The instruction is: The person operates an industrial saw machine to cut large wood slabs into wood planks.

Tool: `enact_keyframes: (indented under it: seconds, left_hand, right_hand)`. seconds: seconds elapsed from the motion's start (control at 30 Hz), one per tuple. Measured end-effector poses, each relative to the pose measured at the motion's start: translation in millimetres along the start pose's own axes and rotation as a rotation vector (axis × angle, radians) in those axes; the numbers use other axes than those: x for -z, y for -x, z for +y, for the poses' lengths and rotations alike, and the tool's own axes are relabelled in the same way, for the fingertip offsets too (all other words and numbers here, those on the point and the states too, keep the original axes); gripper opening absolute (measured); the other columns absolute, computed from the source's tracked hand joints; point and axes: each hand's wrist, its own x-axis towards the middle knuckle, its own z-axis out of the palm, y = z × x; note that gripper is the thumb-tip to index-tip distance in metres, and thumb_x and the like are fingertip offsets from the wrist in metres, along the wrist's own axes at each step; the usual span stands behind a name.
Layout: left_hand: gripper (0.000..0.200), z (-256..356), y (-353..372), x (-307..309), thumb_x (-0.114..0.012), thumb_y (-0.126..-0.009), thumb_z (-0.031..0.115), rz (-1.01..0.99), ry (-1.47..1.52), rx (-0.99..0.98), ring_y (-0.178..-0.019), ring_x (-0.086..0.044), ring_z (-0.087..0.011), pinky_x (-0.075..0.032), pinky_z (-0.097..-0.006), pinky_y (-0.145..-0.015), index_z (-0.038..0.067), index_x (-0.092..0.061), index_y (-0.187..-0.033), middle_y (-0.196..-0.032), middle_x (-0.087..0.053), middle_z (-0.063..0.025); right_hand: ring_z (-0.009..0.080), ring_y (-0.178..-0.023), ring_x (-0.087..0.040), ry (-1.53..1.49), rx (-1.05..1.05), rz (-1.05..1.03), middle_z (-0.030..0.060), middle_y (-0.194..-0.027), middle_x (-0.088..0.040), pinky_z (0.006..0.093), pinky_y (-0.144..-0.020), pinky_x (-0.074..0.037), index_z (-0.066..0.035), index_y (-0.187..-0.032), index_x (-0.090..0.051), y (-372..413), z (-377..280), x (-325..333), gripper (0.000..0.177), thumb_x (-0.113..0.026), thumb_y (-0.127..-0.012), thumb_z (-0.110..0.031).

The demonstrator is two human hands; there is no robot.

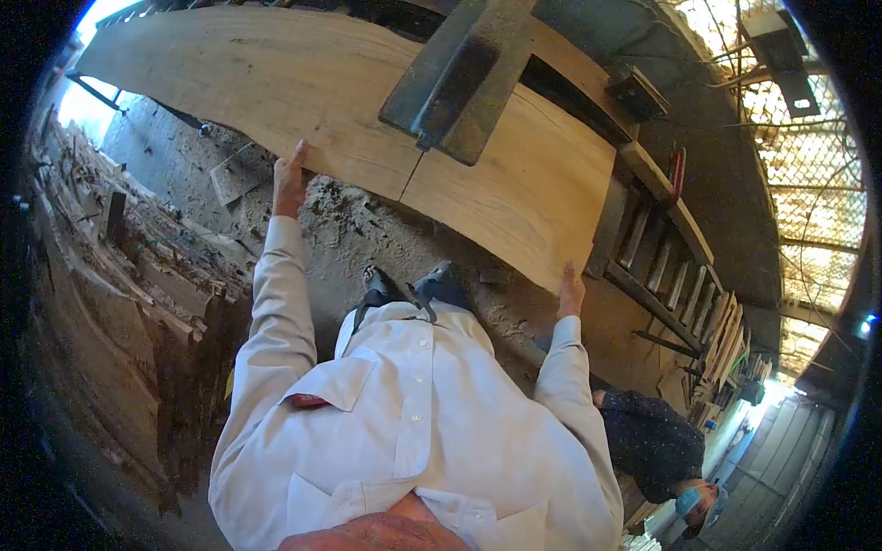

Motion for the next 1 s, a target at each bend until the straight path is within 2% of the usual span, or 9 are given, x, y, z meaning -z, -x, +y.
enact_keyframes:
  seconds: [0.27,0.37,0.43,0.5,0.57,0.67,0.77,0.9,1.0]
  left_hand:
    - [0.048,10,10,-2,-0.069,-0.097,0.039,-0.083,0.004,0.045,-0.092,-0.072,-0.0218,-0.062,-0.0365,-0.081,-0.006,-0.064,-0.114,-0.109,-0.070,-0.0128]
    - [0.055,6,3,2,-0.063,-0.099,0.046,0.039,0.159,0.032,-0.097,-0.069,-0.0223,-0.057,-0.0357,-0.087,-0.007,-0.062,-0.114,-0.111,-0.069,-0.0135]
    - [0.059,-6,-13,8,-0.059,-0.101,0.050,0.112,-0.009,-0.058,-0.096,-0.066,-0.0221,-0.053,-0.0350,-0.087,-0.008,-0.062,-0.113,-0.110,-0.068,-0.0138]
    - [0.063,-23,-24,16,-0.055,-0.102,0.054,0.181,-0.161,-0.152,-0.090,-0.059,-0.0211,-0.047,-0.0344,-0.082,-0.009,-0.063,-0.110,-0.105,-0.068,-0.0140]
    - [0.063,-13,-12,3,-0.054,-0.102,0.054,0.184,-0.139,-0.184,-0.089,-0.059,-0.0209,-0.047,-0.0349,-0.082,-0.008,-0.064,-0.108,-0.104,-0.068,-0.0136]
    - [0.064,-15,-13,6,-0.055,-0.102,0.054,0.228,-0.217,-0.210,-0.090,-0.059,-0.0207,-0.048,-0.0347,-0.083,-0.009,-0.065,-0.106,-0.102,-0.069,-0.0132]
    - [0.063,-8,-7,3,-0.056,-0.101,0.054,0.261,-0.273,-0.214,-0.091,-0.059,-0.0199,-0.048,-0.0340,-0.085,-0.009,-0.066,-0.106,-0.102,-0.069,-0.0125]
    - [0.062,-19,-16,7,-0.057,-0.101,0.053,0.232,-0.194,-0.271,-0.092,-0.059,-0.0187,-0.048,-0.0334,-0.086,-0.008,-0.066,-0.108,-0.104,-0.069,-0.0113]
    - [0.063,-27,-26,12,-0.057,-0.101,0.054,0.228,-0.141,-0.256,-0.094,-0.059,-0.0182,-0.047,-0.0334,-0.088,-0.008,-0.065,-0.113,-0.108,-0.068,-0.0112]
  right_hand:
    - [0.0175,-0.112,-0.058,0.008,0.023,-0.017,0.0077,-0.128,-0.065,0.0326,-0.098,-0.043,0.003,-0.135,-0.061,3,0,5,0.077,-0.066,-0.092,-0.061]
    - [0.0178,-0.113,-0.058,-0.029,0.084,-0.016,0.0080,-0.128,-0.065,0.0332,-0.099,-0.043,0.003,-0.135,-0.061,-2,2,1,0.077,-0.067,-0.092,-0.060]
    - [0.0177,-0.114,-0.058,-0.041,0.127,-0.013,0.0080,-0.128,-0.065,0.0332,-0.099,-0.044,0.003,-0.135,-0.061,-3,5,2,0.077,-0.067,-0.092,-0.061]
    - [0.0155,-0.106,-0.059,-0.034,0.080,0.014,0.0058,-0.122,-0.066,0.0320,-0.093,-0.046,0.002,-0.129,-0.064,-6,9,6,0.074,-0.068,-0.091,-0.061]
    - [0.0113,-0.087,-0.060,-0.073,0.208,0.059,0.0017,-0.103,-0.067,0.0289,-0.076,-0.049,0.000,-0.123,-0.067,0,6,-4,0.070,-0.069,-0.090,-0.062]
    - [0.0085,-0.069,-0.054,-0.042,0.180,0.018,-0.0017,-0.089,-0.064,0.0269,-0.059,-0.042,0.000,-0.120,-0.068,2,2,-1,0.072,-0.068,-0.089,-0.065]
    - [0.0073,-0.062,-0.048,-0.053,0.187,0.014,-0.0023,-0.085,-0.062,0.0266,-0.052,-0.034,0.000,-0.120,-0.068,-9,14,1,0.075,-0.067,-0.088,-0.067]
    - [0.0088,-0.070,-0.052,-0.041,0.125,0.002,0.0006,-0.095,-0.066,0.0271,-0.057,-0.039,0.001,-0.125,-0.067,-4,9,3,0.077,-0.067,-0.089,-0.067]
    - [0.0119,-0.084,-0.058,-0.031,0.140,-0.011,0.0029,-0.106,-0.067,0.0280,-0.071,-0.045,0.002,-0.128,-0.065,9,-6,1,0.078,-0.067,-0.089,-0.066]
